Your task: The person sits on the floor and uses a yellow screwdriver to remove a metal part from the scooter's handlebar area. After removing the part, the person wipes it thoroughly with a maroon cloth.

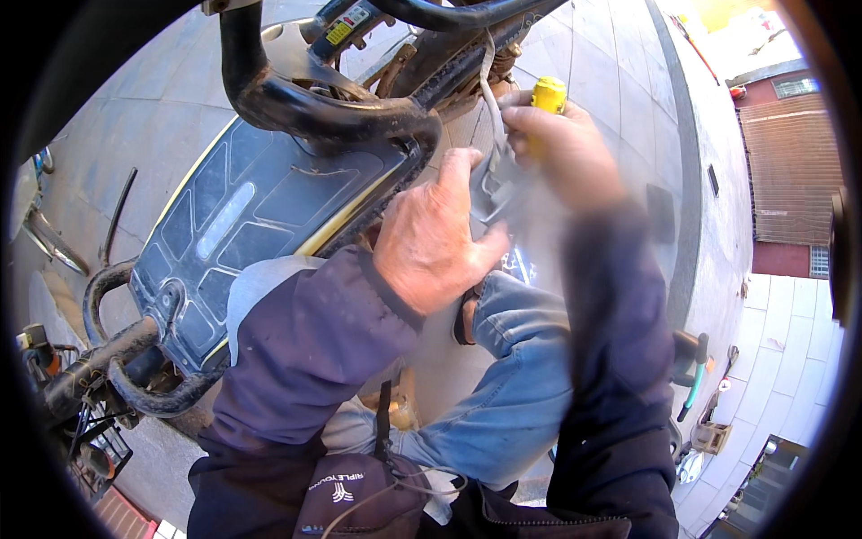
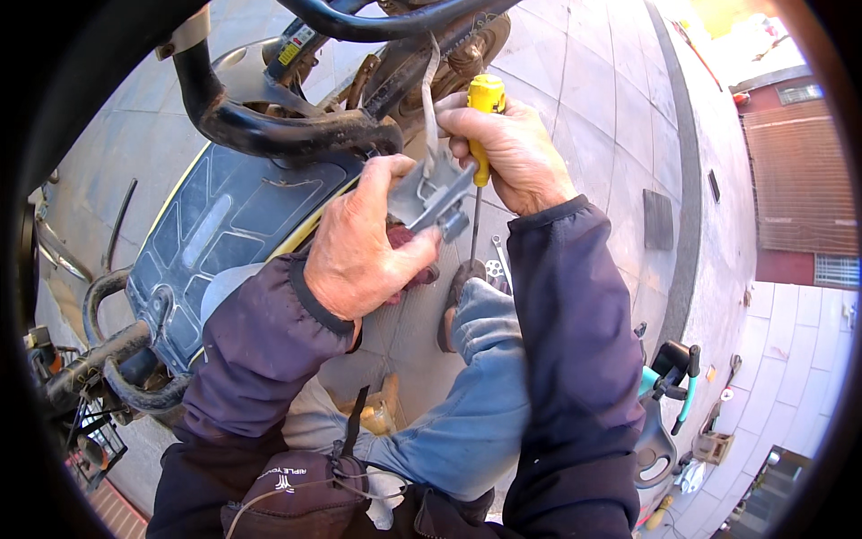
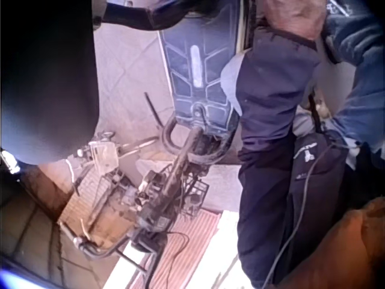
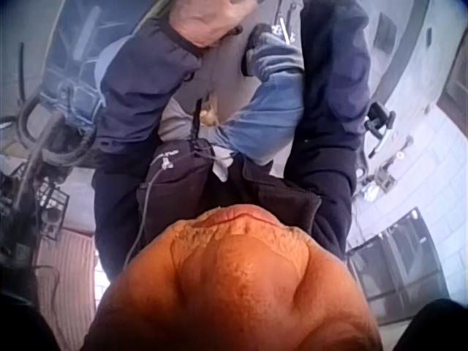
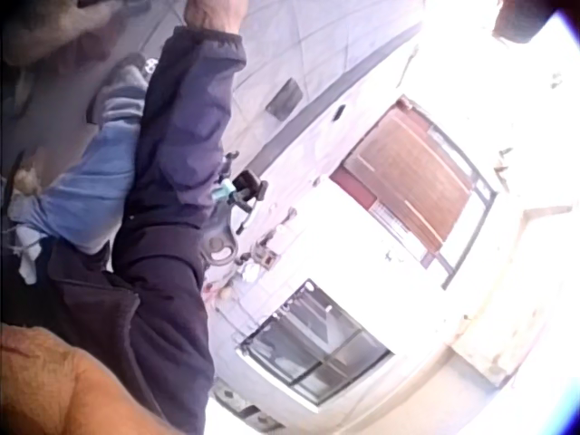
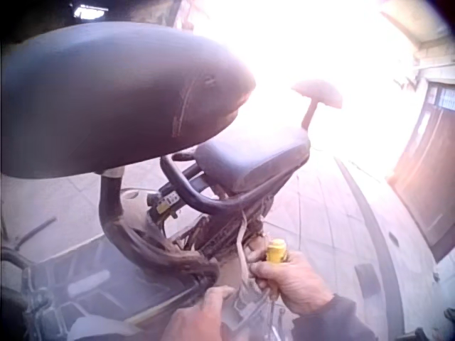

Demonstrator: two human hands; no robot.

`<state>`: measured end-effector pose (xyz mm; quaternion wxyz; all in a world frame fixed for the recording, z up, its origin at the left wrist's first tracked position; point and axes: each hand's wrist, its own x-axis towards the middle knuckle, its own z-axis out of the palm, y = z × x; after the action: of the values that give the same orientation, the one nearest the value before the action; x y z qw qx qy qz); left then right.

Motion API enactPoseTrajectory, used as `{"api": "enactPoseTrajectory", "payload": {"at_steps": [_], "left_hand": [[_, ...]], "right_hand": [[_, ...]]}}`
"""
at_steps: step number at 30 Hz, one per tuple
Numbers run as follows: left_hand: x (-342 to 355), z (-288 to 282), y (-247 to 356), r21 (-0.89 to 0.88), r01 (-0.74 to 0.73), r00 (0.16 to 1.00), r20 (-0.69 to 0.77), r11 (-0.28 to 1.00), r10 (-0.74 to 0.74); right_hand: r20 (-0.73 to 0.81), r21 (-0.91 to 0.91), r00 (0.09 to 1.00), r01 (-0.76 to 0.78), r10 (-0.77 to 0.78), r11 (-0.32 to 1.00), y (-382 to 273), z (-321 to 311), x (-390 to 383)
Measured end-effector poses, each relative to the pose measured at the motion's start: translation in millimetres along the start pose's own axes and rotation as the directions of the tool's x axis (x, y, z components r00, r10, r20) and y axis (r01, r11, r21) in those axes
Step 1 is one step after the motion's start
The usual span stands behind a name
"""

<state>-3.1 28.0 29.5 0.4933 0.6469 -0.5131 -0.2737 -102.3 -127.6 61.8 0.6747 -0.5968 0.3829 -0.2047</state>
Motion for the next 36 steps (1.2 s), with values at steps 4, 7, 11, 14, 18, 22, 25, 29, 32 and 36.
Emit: {"api": "enactPoseTrajectory", "payload": {"at_steps": [4,7,11,14,18,22,25,29,32,36], "left_hand": [[0.2,2.9,-6.2,0.057,-0.083,0.994,-0.061,0.995,0.087],[0.1,4.8,-9.2,0.079,-0.119,0.989,-0.081,0.99,0.125],[1.0,6.5,-6.2,0.11,-0.091,0.992,-0.075,0.99,0.099],[1.4,8.2,-9.5,0.175,-0.142,0.979,-0.119,0.974,0.164],[0.7,10.7,-9.5,0.182,-0.175,0.972,-0.126,0.968,0.2],[0.9,9.8,-8.0,0.094,-0.103,0.987,-0.112,0.99,0.114],[2.6,10.3,-10.3,-0.079,-0.065,0.989,-0.139,0.995,0.054],[4.5,6.9,-8.3,-0.377,0.063,0.995,-0.048,0.924,-0.087],[5.9,3.5,-3.4,-0.554,0.157,0.986,0.036,0.818,-0.164],[7.3,-3.6,1.3,-0.705,0.204,0.977,0.097,0.679,-0.193]], "right_hand": [[-0.026,-0.136,1.0,0.013,-0.017,0.991,2.5,-7.7,-7.5],[-0.035,-0.08,0.999,-0.035,0.032,0.996,5.6,-9.9,-15.1],[-0.003,-0.064,0.994,-0.105,0.105,0.992,8.7,-21.7,-21.6],[0.033,-0.074,0.989,-0.142,0.145,0.987,3.7,-20.3,-28.1],[0.049,-0.138,0.99,-0.125,0.132,0.983,-0.1,-19.0,-34.3],[0.031,-0.154,0.991,-0.125,0.131,0.98,3.0,-18.1,-32.7],[0.014,-0.073,0.995,-0.098,0.099,0.992,5.8,-18.0,-29.3],[-0.007,-0.023,0.999,-0.04,0.039,0.999,6.3,-15.6,-28.6],[-0.014,-0.007,0.999,-0.041,0.04,0.999,4.0,-18.1,-29.7],[-0.028,-0.004,0.999,-0.041,0.041,0.999,2.4,-18.5,-30.9]]}}
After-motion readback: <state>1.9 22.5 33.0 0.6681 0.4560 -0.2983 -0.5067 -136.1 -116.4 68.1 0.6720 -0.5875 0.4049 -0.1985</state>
